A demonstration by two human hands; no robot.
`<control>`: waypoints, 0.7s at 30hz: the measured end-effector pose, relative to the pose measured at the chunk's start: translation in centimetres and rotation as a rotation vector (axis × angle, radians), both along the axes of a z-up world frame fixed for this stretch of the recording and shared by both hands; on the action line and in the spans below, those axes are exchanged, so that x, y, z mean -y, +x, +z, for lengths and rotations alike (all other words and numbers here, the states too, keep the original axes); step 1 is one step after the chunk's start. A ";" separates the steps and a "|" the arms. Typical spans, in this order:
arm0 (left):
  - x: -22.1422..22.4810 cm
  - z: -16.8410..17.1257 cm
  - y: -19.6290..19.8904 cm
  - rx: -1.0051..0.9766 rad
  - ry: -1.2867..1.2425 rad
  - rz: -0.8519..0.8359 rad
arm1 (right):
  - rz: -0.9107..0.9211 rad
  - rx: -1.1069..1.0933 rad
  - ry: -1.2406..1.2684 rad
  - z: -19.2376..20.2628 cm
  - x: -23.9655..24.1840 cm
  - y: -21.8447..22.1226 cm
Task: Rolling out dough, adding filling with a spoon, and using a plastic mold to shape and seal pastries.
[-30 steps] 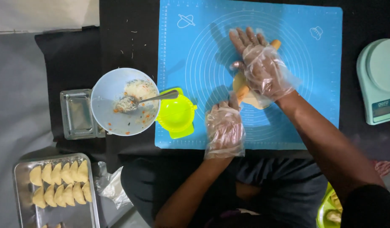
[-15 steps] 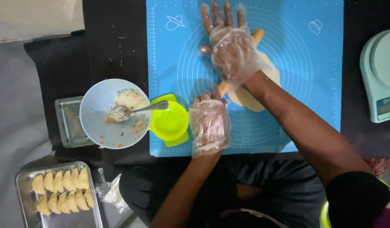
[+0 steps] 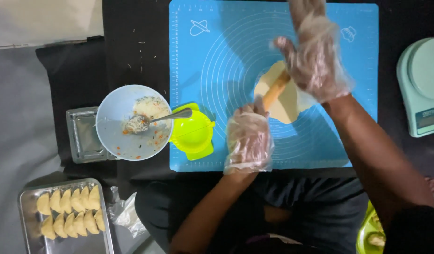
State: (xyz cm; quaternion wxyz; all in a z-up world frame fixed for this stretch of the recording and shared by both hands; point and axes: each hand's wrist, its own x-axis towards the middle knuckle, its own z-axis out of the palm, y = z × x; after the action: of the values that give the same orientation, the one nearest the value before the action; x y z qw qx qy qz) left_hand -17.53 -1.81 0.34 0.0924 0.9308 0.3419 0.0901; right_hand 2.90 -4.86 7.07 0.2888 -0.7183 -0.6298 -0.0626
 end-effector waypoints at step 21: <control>0.2 0.5 0.0 0.026 -0.087 -0.040 | -0.111 0.085 -0.559 -8.2 -3.8 0.1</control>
State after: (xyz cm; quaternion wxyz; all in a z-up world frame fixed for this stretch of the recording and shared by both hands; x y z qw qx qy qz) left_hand -17.50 -1.98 0.81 0.1390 0.9313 0.3257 0.0853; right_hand 2.96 -1.08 -1.11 0.0491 -0.8001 -0.5939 0.0678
